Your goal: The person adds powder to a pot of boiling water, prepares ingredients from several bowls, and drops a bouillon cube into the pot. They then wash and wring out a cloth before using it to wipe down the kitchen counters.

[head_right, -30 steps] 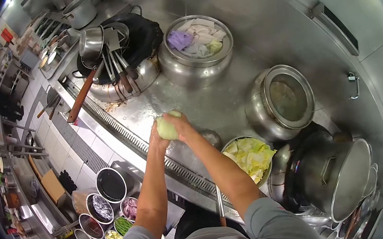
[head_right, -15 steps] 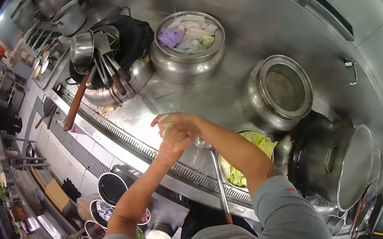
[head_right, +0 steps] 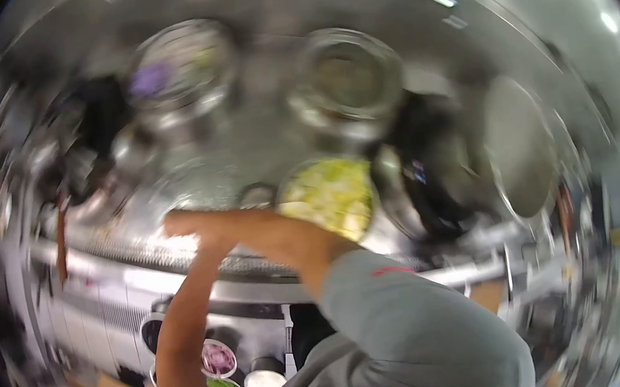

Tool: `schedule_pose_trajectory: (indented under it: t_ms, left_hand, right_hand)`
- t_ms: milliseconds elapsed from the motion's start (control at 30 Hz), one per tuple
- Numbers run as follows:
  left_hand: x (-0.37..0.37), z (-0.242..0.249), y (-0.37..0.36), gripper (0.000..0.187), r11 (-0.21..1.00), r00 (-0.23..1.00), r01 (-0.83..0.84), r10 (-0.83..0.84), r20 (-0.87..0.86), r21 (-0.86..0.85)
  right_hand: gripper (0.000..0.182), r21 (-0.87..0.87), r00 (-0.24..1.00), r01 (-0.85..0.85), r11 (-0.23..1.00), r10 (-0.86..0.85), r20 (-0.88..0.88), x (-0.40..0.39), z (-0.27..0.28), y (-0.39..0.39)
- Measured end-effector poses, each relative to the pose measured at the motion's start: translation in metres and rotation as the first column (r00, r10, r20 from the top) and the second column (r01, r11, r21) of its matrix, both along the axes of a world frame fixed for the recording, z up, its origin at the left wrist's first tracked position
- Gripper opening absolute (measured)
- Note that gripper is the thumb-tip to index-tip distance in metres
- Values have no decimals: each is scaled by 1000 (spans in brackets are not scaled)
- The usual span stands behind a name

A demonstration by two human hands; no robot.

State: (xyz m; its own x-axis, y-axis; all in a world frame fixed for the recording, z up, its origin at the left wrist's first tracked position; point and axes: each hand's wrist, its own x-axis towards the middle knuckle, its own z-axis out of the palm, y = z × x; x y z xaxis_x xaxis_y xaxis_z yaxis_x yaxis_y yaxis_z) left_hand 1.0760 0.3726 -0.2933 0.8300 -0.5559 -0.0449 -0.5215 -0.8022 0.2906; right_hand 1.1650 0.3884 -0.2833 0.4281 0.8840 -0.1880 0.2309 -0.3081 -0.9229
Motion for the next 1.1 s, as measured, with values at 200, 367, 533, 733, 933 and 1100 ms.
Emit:
schedule_pose_trajectory:
  t_ms: [200, 367, 533, 733, 933, 1100]
  left_hand:
    - [-15, 3, 38, 29, 965, 991, 66, -34, -131, 253]
    - [-45, 43, 50, 27, 900, 974, 104, -6, -227, 423]
    - [-119, 227, -104, 13, 936, 949, 314, -305, -75, 161]
    - [-223, 290, -257, 15, 605, 961, -257, 246, -130, -753]
    - [-301, 261, -437, 54, 737, 835, -28, -353, -421, -675]
    - [-282, 261, -434, 37, 834, 789, 177, -438, -431, -523]
  right_hand:
    - [24, -266, 898, 437, 859, -399, 187, -65, 62, 4]
    - [23, -137, 844, 532, 836, -512, 157, -103, 153, -49]
    - [37, 73, 987, -159, 985, 161, -10, -94, 168, -123]
    - [71, 632, 768, 363, 685, 164, -619, -258, 182, -434]
    - [73, -11, 303, 893, 450, -618, -726, -496, 183, -668]
    - [58, -54, -384, 911, -409, -889, 250, -592, 182, -866]
